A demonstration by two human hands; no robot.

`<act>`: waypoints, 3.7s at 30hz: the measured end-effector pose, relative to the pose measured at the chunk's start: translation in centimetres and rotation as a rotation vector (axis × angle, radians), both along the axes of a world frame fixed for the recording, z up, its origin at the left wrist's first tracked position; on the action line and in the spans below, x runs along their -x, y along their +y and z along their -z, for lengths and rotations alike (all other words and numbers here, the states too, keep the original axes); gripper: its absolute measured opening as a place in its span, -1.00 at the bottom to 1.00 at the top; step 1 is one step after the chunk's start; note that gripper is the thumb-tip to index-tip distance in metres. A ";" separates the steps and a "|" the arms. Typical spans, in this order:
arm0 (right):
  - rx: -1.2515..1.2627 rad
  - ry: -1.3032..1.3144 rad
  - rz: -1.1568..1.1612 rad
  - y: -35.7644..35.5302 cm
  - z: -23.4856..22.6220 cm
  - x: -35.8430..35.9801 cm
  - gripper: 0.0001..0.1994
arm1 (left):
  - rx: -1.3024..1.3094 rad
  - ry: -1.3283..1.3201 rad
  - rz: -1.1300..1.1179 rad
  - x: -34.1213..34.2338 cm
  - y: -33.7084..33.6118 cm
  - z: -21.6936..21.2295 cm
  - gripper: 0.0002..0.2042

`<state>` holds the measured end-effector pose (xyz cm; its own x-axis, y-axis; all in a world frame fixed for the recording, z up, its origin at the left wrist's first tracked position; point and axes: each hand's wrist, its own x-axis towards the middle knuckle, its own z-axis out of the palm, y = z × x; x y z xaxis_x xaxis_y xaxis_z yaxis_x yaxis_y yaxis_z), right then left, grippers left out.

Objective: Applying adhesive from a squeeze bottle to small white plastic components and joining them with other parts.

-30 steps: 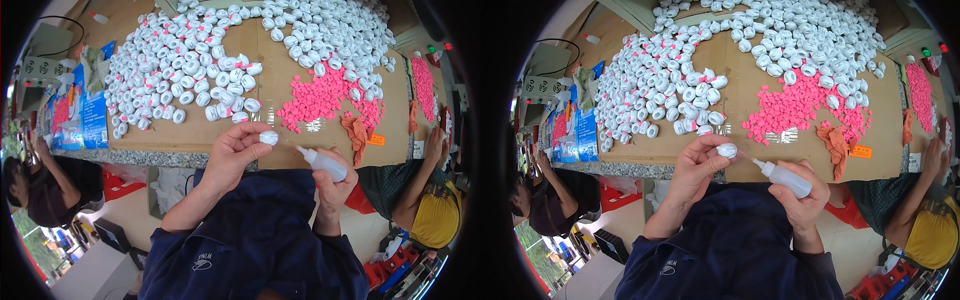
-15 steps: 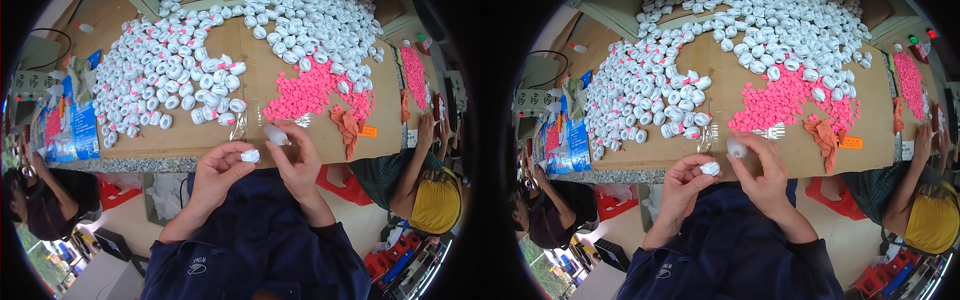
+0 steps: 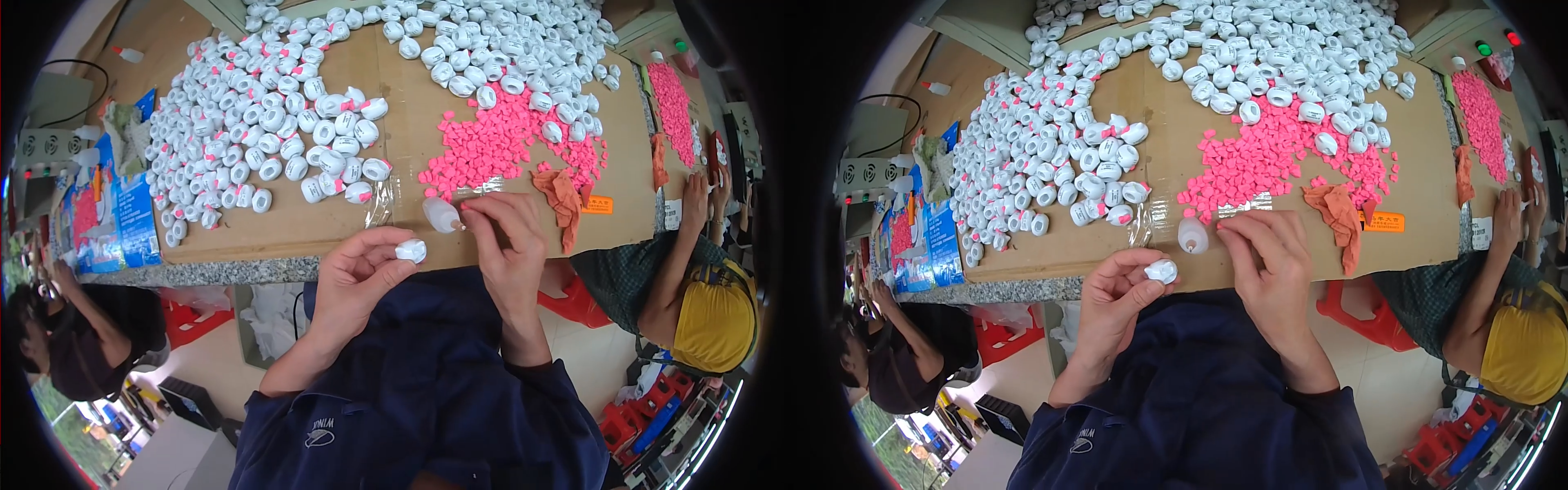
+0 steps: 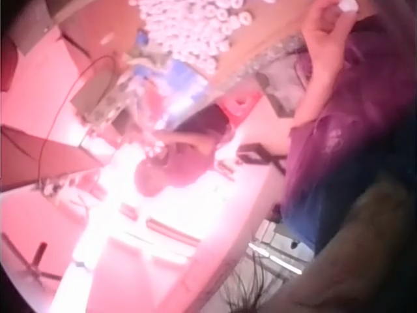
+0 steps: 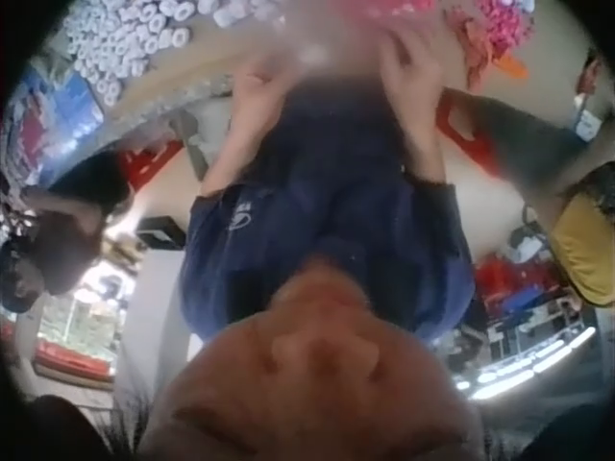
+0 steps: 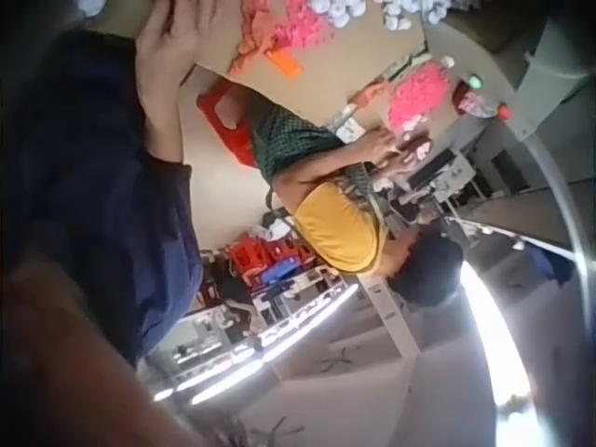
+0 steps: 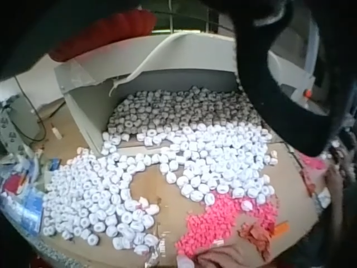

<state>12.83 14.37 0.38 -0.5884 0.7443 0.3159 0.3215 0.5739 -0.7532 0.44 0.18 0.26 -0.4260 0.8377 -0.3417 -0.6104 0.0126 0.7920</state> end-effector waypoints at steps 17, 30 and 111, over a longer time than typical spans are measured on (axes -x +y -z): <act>0.719 -0.032 -0.176 -2.1 -1.7 -2.3 -0.84 | -0.016 0.350 0.125 -1.1 0.7 -0.1 -0.78; 0.418 0.174 -0.142 -3.0 -0.1 -1.1 -0.90 | -0.013 0.708 0.081 -1.0 0.8 -0.3 -0.80; 0.433 0.301 -0.095 -0.9 -1.2 -3.0 -0.69 | -0.064 0.145 0.046 2.3 3.4 -0.6 -0.67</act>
